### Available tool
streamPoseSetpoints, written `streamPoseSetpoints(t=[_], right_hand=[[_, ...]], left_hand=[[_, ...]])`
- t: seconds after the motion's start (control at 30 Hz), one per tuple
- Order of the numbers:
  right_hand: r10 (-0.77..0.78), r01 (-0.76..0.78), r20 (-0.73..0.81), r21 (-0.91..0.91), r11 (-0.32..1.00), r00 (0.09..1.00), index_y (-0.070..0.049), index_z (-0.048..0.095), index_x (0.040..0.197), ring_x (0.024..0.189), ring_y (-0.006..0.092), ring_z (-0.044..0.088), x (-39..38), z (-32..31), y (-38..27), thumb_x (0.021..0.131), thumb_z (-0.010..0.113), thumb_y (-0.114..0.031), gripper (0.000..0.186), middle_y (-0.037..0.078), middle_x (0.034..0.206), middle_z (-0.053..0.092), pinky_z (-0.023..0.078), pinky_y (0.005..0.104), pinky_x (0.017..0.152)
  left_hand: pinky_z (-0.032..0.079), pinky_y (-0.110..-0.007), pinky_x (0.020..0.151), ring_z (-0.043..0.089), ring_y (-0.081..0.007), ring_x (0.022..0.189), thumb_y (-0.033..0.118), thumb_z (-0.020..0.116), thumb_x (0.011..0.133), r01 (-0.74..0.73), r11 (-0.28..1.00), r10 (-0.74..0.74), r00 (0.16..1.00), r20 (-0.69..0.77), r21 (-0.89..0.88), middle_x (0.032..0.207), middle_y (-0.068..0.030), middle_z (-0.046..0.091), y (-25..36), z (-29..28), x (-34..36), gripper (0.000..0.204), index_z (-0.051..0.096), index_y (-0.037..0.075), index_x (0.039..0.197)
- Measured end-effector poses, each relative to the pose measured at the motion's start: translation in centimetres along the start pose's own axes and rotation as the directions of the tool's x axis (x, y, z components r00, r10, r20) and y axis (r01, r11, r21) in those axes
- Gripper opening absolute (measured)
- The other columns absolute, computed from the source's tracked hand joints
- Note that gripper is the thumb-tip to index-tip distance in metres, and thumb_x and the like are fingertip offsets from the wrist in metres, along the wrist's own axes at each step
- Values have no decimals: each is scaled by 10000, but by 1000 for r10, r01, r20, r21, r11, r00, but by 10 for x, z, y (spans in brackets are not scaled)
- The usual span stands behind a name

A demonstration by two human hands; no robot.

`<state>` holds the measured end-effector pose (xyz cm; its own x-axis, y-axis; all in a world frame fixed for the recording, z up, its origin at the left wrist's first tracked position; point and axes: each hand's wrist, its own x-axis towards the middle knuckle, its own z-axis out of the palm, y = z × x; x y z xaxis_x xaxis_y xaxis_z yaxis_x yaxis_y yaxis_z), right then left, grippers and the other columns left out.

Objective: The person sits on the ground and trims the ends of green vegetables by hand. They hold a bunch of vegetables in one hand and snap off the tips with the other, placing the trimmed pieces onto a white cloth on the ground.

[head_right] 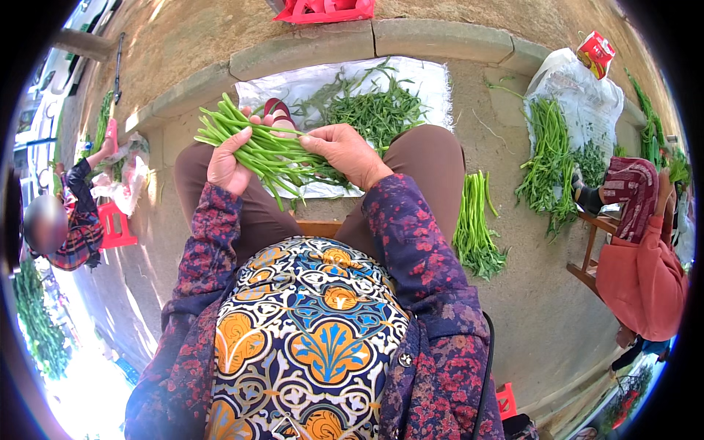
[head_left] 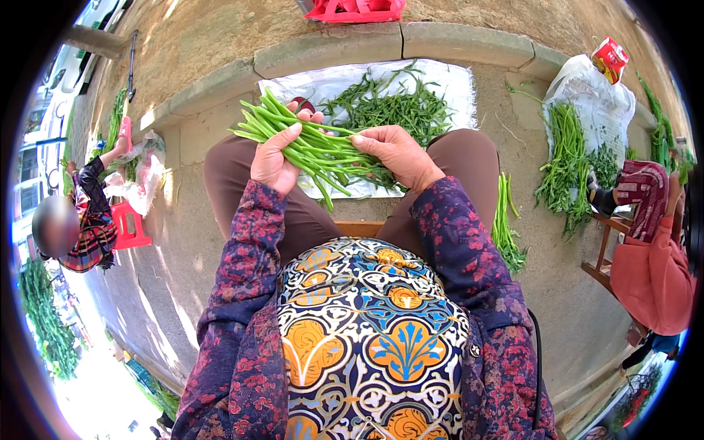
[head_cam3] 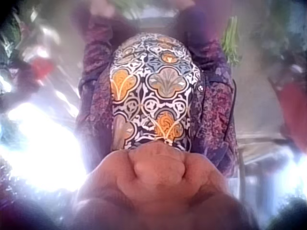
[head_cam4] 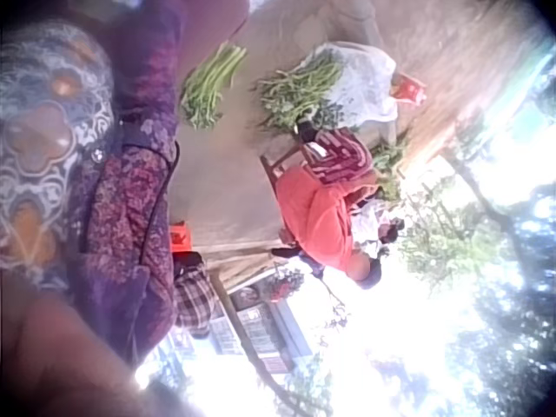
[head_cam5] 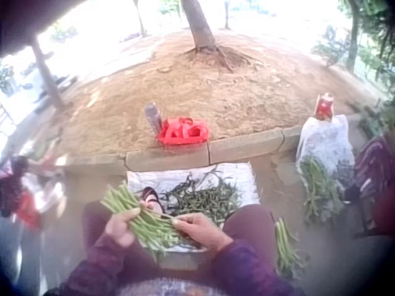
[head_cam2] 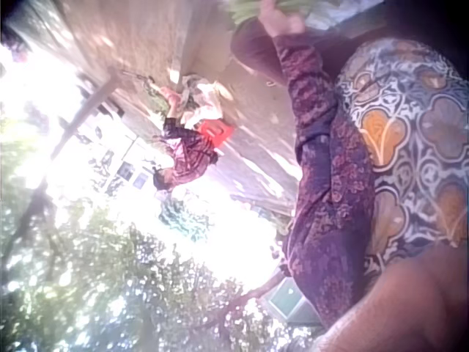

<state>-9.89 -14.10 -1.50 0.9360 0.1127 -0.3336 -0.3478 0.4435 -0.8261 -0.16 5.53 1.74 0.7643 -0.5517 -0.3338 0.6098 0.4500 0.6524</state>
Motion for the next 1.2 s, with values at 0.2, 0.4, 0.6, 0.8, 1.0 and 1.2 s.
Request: streamPoseSetpoints(t=[0.2,0.4,0.6,0.8,1.0,1.2], right_hand=[[23,-35,101,112,993,995,45,604,1078,701,126,620,-8,-10,-7,950,515,-256,339,101,900,656,466,243,541],[37,-36,-10,91,995,999,36,611,1076,648,140,626,-15,-27,-10,940,526,-220,302,114,904,653,472,238,536],[-55,61,-243,15,998,969,-2,653,985,672,94,603,-6,-41,7,896,600,-141,173,38,795,649,499,224,579],[-491,180,-388,-613,770,780,-18,672,868,678,113,590,3,-33,23,784,643,-65,100,44,798,651,472,237,633],[-634,353,-255,-655,669,730,-48,650,814,689,155,591,-1,9,7,742,676,-31,79,46,762,626,475,284,626],[-726,412,-148,-740,531,671,-67,644,803,747,220,581,-4,18,5,717,707,-45,109,54,772,616,477,320,663]], left_hand=[[441,-513,976,506,-296,1179,10,525,894,-15,1000,13,996,-83,-17,1071,-74,583,7,-1,1,322,455,69,1203],[455,-510,948,525,-296,1151,4,536,885,-109,989,96,988,-124,-102,1021,-71,592,21,-20,4,284,474,86,1149],[449,-541,939,539,-288,1135,6,540,883,-142,981,115,974,-197,-131,1026,-64,594,28,-26,4,256,481,96,1116],[433,-577,947,541,-288,1143,1,544,880,-122,975,74,967,-245,-187,1040,-59,597,23,-27,7,224,482,108,1067],[422,-570,963,533,-289,1157,-8,549,874,-100,977,52,968,-246,-187,1041,-60,606,20,-24,6,208,494,107,1038],[406,-533,1003,521,-290,1170,-16,544,875,-91,974,37,968,-247,-207,1043,-71,615,19,-19,4,182,522,76,1030]])
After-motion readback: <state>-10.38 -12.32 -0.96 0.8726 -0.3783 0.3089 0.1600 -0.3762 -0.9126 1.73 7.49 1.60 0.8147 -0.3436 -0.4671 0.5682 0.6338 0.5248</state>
